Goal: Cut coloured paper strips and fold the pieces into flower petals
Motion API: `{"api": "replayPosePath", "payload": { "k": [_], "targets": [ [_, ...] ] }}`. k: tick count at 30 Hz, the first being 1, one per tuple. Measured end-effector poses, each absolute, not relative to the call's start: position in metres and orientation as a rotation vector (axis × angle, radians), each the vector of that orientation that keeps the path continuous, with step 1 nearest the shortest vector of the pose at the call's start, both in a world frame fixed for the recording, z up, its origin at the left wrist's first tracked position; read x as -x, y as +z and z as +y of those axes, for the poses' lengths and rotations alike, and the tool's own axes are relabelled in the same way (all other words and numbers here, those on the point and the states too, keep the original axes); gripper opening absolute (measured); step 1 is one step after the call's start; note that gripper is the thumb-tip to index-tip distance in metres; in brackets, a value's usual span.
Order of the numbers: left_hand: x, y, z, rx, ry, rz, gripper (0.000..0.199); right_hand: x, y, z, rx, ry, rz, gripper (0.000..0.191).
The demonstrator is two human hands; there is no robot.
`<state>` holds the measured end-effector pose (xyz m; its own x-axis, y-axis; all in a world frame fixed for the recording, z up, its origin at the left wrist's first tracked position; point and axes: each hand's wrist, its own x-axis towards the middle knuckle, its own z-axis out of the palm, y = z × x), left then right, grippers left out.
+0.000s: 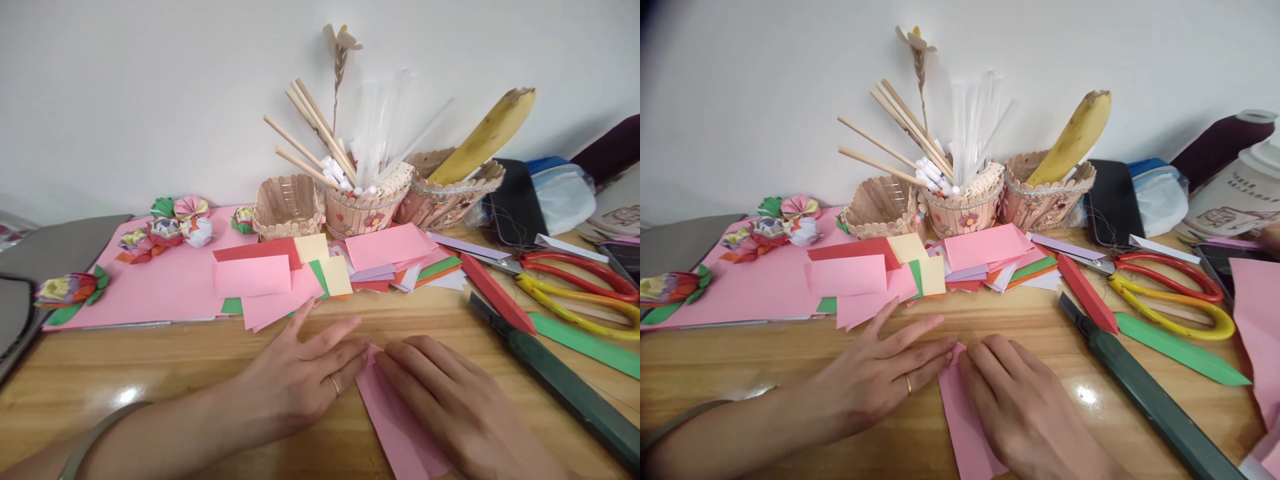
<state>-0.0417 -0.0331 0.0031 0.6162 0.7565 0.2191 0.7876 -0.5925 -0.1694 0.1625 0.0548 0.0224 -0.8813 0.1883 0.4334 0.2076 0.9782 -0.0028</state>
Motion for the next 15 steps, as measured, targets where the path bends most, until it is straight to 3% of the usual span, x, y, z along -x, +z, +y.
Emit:
{"api": "replayPosePath", "payload": {
  "k": [15],
  "targets": [
    [0.03, 0.002, -0.036, 2.526, -0.172, -1.285, 0.035, -0.176, 0.007, 0.059, 0.386, 0.229, -2.791, 0.036]
  ]
}}
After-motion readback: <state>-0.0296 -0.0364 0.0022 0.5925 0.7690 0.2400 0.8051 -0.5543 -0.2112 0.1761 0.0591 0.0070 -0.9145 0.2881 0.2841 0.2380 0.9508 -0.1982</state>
